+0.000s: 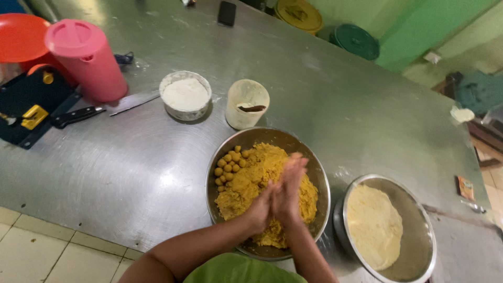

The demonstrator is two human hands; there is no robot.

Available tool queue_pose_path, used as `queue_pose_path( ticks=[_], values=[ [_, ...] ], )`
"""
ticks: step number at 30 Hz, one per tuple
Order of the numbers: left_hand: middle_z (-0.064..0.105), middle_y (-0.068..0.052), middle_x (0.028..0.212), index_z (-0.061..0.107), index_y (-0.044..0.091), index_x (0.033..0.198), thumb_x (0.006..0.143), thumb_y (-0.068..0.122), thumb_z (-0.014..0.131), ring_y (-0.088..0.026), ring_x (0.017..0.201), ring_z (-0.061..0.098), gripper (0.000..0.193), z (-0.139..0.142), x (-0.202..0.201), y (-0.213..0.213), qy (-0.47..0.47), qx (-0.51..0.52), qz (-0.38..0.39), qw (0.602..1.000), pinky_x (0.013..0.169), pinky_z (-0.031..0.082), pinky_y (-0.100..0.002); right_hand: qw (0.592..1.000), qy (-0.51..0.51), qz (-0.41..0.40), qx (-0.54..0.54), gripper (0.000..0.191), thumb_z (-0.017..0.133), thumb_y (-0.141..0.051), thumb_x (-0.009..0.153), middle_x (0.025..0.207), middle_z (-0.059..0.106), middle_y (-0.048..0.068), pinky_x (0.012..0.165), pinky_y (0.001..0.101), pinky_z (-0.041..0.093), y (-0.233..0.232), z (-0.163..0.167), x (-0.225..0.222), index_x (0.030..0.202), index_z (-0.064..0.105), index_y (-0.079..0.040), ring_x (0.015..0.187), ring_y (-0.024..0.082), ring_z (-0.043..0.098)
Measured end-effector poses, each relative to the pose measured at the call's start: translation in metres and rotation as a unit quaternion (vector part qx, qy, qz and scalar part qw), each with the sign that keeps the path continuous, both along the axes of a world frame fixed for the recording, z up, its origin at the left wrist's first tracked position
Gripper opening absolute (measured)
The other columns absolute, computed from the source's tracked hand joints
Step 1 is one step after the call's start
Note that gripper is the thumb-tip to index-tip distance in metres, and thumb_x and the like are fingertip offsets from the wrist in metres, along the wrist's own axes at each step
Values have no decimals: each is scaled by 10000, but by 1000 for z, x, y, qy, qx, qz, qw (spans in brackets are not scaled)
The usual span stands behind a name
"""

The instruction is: The person pinches portions of a yellow crumbly dough mixture from a large metal bowl and rolls each portion between both palms into a round ball, placing the finished balls in a pile at the edge of the bowl. A second bowl of pale batter and a small bowl of white powder sit on the steel worktable.

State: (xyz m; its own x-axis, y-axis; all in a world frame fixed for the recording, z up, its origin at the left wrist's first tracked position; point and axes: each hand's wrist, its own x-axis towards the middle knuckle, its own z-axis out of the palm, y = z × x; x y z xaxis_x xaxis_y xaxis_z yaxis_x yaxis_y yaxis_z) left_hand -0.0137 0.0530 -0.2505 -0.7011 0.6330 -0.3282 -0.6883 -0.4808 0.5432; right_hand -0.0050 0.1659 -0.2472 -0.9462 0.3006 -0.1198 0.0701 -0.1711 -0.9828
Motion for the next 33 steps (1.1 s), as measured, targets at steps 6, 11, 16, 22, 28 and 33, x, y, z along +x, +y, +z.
queue_pose_path(
  ticks=[6, 11, 16, 22, 28, 33],
  values=[
    [242, -78, 1712, 262, 161, 1608, 1012, 610, 127, -247, 1537, 274, 758, 2, -2, -3, 87, 44, 25, 995, 1231, 235, -444, 765, 263, 83, 582, 614, 171, -243, 1179, 1786, -221, 72, 1414, 537, -71, 3, -10, 5, 1688, -171, -271, 1668, 336, -186],
    [298, -160, 1685, 299, 145, 1614, 1068, 569, 195, -293, 1560, 317, 699, 11, 6, -2, 70, -10, -4, 997, 1275, 320, -422, 891, 192, 47, 409, 836, 387, -46, 982, 1692, -204, 56, 1258, 510, -121, 5, -11, 13, 1616, -112, -267, 1558, 341, -205],
    [293, -83, 1677, 299, 201, 1605, 1031, 570, 152, -276, 1531, 310, 698, 16, 3, -6, 41, -43, 14, 998, 1201, 318, -419, 851, 118, 77, 506, 761, 241, -93, 966, 1708, -221, 123, 1279, 530, -2, -5, 3, 12, 1631, -106, -219, 1568, 371, -212],
    [361, -146, 1657, 364, 127, 1582, 1063, 544, 213, -299, 1532, 347, 683, 30, 12, -6, 102, -49, -17, 993, 1228, 360, -414, 854, 142, 18, 500, 695, 187, -445, 1135, 1707, -252, 187, 1281, 640, -56, -4, 13, 6, 1636, -178, -129, 1580, 400, -194],
    [244, -144, 1681, 236, 158, 1612, 1036, 549, 135, -293, 1537, 288, 703, 27, 4, -9, 140, -11, 2, 990, 1235, 330, -431, 812, 293, 65, 500, 694, 166, -488, 1073, 1708, -198, 121, 1301, 616, -57, -4, 2, 9, 1630, -142, -210, 1603, 365, -156],
    [239, -134, 1702, 273, 135, 1609, 1072, 549, 179, -254, 1560, 247, 685, 17, 5, -4, 101, -66, -27, 992, 1271, 248, -393, 820, 138, 7, 555, 652, 122, -510, 1103, 1732, -197, 109, 1296, 604, -84, 0, -2, 5, 1652, -97, -236, 1606, 370, -174]
  ],
)
